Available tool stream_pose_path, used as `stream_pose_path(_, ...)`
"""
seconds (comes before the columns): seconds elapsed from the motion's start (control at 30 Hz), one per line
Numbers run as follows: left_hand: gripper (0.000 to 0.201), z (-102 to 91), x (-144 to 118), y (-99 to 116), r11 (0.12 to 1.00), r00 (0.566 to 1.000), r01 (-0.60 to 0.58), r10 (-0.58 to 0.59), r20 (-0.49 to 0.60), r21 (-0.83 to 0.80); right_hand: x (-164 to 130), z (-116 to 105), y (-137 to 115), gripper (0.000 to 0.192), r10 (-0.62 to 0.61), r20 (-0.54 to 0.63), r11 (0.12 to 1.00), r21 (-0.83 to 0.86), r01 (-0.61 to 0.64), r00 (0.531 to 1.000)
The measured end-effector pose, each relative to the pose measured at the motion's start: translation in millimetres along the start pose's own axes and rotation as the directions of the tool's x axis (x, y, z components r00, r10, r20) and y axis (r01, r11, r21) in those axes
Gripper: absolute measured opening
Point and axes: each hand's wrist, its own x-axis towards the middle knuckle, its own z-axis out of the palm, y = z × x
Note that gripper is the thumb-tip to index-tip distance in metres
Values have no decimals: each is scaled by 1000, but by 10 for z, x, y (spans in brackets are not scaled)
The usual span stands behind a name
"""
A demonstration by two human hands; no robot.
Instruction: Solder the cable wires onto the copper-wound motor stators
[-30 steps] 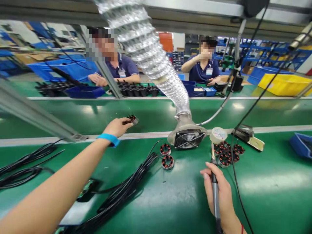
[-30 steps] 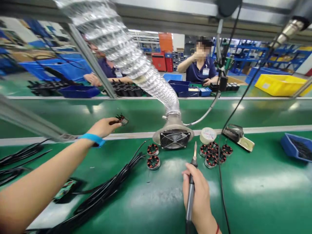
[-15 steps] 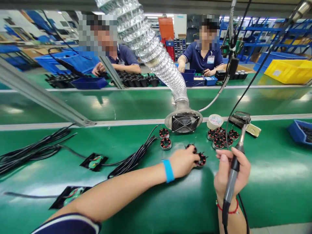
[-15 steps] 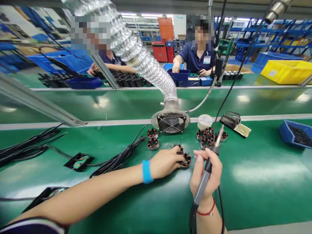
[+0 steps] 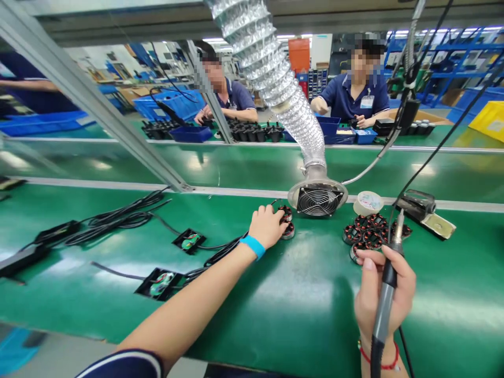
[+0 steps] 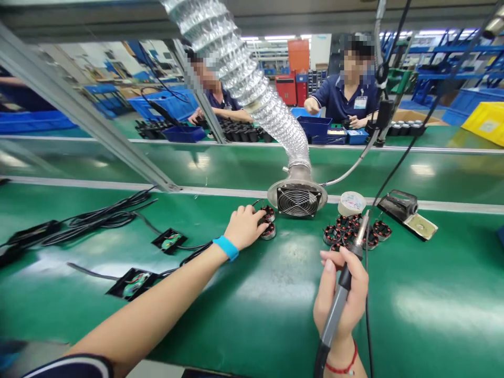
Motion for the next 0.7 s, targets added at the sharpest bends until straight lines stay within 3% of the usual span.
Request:
stream_pose_path(0.1,43,66,169,-176,999,988,-31,33,153,-16,-40,-12,-1,29,34,50,999,-26,-33,998)
stream_pose_path(0.2,30,66,296,-230,996,972,-68,78,221,-51,-28,-36,30,29,70,79,996,-59,-66,994)
stream_pose_path(0.33,31,5,590,-419,993,974,-95,109,200,-76,-17,-65,133,29,111,71,984,-145,-100,991)
stream_pose_path(0.43,32,-61,1052,-527,990,982,-106,119,148,-88,-47,-67,249,28,42,121,973,-231,-13,992)
stream_pose_path(0.57,34,-121,1774,-320,979,987,-129,143,77,-160,-61,-59,373,27,-89,257,925,-336,175,962)
stream_pose_path(0.7,32,-154,2163,70,943,985,-157,170,21,-292,0,-88,476,33,-6,276,880,-456,136,961)
